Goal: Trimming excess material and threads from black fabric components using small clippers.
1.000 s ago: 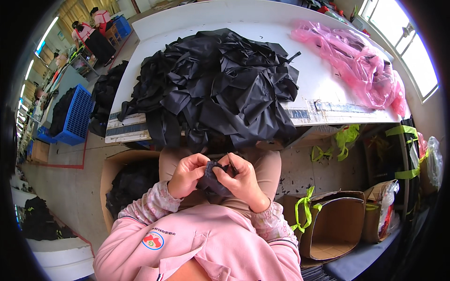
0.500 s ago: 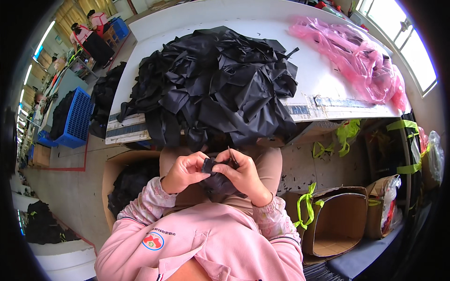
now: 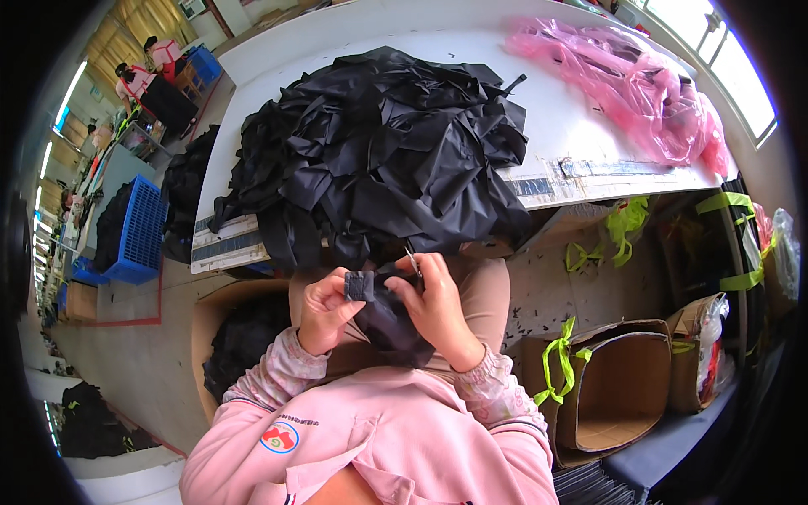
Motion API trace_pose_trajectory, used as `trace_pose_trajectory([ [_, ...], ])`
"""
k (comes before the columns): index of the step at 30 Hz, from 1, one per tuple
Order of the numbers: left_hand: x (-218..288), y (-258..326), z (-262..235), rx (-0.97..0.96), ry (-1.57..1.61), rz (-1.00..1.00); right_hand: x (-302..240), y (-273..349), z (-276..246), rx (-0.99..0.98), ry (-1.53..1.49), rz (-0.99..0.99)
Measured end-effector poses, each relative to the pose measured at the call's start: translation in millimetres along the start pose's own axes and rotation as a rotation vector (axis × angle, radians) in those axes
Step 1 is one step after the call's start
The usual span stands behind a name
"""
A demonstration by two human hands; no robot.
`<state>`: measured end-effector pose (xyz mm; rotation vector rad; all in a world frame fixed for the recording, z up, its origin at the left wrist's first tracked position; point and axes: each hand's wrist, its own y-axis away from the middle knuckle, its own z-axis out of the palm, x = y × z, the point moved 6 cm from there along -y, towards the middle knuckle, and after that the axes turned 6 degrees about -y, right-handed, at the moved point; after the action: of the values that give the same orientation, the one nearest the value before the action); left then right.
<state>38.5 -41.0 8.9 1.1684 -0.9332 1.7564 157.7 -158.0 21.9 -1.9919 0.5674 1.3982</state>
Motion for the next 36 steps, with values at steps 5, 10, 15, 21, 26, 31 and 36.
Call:
trace_pose_trajectory([
  [5,9,2,-11,0.176,-0.199,0.147,-4,9,-3,-0.055,-0.042,-0.090],
  [10,9,5,-14,0.217,-0.302,0.137,13,30,31,-0.385,-0.456,0.361],
  [15,7,10,-15,0.249,-0.330,0.150,11,36,44,-0.401,-0.658,0.483],
  [21,0,12,-15,0.239,-0.354,0.158,1,26,40,-0.280,-0.348,0.191],
  [26,-1,14,-13,0.225,-0.403,0.179,-5,22,35,-0.222,-0.282,0.101],
  [31,-1,14,-10,0.226,-0.432,0.193,-1,24,34,-0.225,-0.237,0.090],
  [36,-1,14,-10,0.228,-0.440,0.201,7,27,33,-0.242,-0.234,0.123],
])
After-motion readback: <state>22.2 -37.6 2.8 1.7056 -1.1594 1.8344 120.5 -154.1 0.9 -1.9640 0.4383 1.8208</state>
